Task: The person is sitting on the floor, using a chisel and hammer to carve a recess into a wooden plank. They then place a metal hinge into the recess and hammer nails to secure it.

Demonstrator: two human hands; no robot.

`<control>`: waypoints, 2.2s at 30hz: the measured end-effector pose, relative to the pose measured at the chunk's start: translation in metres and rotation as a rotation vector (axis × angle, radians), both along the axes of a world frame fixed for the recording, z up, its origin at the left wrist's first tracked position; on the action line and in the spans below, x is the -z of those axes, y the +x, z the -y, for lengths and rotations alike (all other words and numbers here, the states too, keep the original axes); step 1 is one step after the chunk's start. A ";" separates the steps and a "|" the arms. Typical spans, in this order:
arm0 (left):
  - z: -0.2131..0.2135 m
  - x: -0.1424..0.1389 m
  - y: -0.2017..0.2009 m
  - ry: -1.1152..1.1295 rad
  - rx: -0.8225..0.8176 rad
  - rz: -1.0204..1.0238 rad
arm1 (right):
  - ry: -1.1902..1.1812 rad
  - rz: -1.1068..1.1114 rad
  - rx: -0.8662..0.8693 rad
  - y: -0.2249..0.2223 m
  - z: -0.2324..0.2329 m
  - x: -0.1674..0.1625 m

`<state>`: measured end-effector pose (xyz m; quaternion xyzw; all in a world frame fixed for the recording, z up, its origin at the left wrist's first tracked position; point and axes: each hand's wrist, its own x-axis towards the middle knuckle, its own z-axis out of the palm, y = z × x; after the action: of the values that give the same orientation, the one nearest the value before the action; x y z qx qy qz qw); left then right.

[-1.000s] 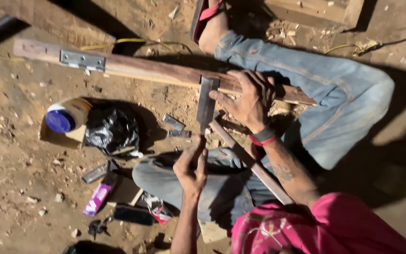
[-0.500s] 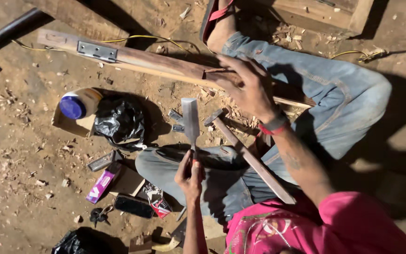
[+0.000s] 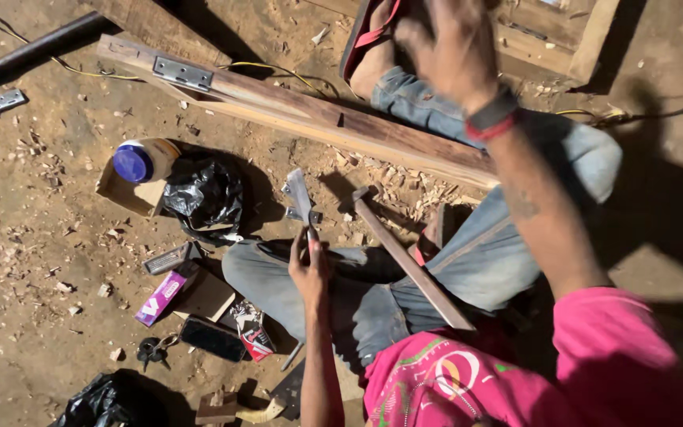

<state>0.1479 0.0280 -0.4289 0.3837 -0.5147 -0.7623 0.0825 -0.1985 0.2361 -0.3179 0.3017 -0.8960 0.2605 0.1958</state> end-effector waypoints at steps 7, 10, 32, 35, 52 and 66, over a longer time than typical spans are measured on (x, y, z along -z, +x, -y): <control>-0.042 0.023 -0.044 -0.408 0.082 -0.084 | -0.099 0.526 -0.232 0.114 -0.021 0.037; -0.051 0.026 -0.043 -0.631 0.221 0.013 | -0.124 0.364 -0.196 0.124 -0.028 0.041; -0.045 -0.037 -0.115 -0.718 -0.221 0.218 | -0.665 0.375 -0.307 0.141 -0.046 0.046; -0.059 -0.045 -0.107 -0.287 -0.184 -0.174 | -0.471 0.532 -0.338 0.161 -0.044 0.037; -0.115 -0.079 -0.142 0.013 -0.160 -0.330 | -0.493 0.415 -0.110 0.114 -0.046 0.009; -0.109 -0.092 -0.187 -0.001 -0.164 -0.282 | -0.319 0.624 -0.250 0.072 -0.043 -0.004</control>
<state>-0.0391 0.1366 -0.3367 0.3135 -0.4653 -0.7991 0.2160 -0.1263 0.2789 -0.3143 0.2804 -0.8169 0.4983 -0.0753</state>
